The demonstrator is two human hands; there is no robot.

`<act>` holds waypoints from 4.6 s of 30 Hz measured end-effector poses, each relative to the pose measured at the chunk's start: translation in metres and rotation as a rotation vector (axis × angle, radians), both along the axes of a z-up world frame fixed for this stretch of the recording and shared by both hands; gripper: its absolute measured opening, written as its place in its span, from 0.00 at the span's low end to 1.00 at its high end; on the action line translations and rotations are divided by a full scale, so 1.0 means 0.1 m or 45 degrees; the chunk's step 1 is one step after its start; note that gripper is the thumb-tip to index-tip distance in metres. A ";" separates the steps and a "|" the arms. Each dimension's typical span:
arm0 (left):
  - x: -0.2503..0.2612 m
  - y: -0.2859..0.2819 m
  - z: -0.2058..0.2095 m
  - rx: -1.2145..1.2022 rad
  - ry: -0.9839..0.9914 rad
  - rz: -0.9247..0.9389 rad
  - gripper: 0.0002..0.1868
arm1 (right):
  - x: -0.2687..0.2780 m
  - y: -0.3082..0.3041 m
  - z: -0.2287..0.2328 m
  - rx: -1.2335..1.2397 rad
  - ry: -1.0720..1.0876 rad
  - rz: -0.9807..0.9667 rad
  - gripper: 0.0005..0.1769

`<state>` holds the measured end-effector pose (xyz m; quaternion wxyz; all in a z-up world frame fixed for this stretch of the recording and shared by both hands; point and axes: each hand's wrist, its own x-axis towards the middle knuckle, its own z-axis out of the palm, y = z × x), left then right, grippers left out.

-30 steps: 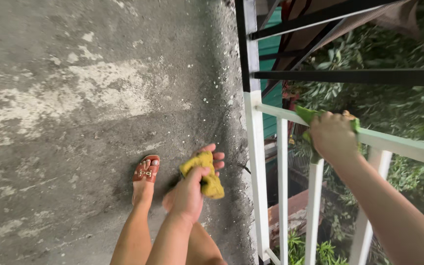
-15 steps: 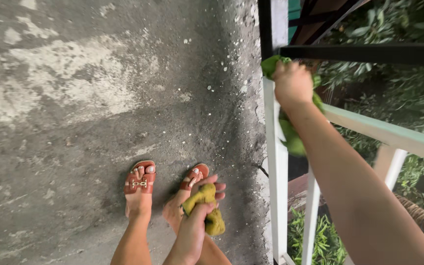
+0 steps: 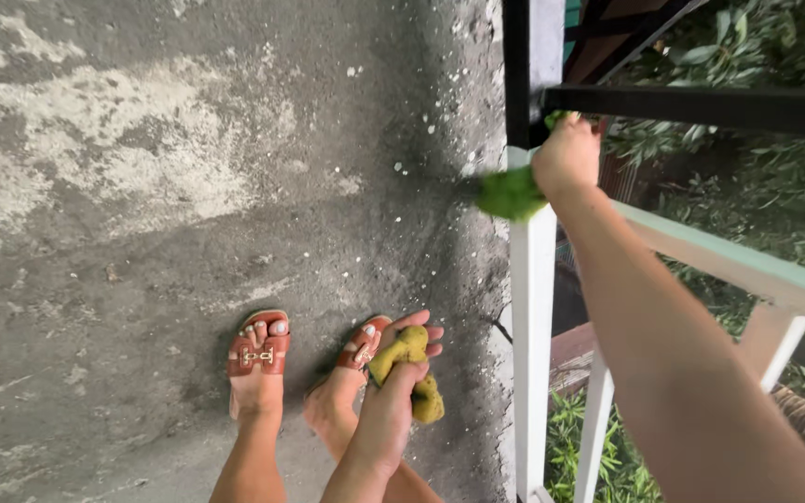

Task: The person wipes down the white balcony railing using a green cloth and a yellow sponge by hand, moving along the bars and top edge.

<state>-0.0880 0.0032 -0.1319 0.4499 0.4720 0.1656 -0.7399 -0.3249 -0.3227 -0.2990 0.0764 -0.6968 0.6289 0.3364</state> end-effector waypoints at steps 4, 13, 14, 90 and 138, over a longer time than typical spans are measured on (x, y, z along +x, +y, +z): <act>-0.02 -0.01 -0.02 0.017 -0.005 0.022 0.30 | 0.07 0.44 0.26 -0.244 0.270 0.903 0.37; 0.00 0.03 -0.05 0.021 -0.015 -0.015 0.30 | 1.07 0.43 0.91 0.165 0.296 1.245 0.19; 0.02 0.02 -0.10 0.003 -0.019 0.016 0.30 | 1.10 0.33 0.81 -0.078 0.261 1.541 0.23; 0.84 0.08 2.39 -0.440 -0.171 -0.182 0.28 | 0.47 0.39 4.54 0.266 0.663 0.435 0.10; 1.64 -0.24 4.51 -0.672 -0.296 -0.253 0.33 | 0.44 0.38 7.11 -0.032 0.567 0.198 0.11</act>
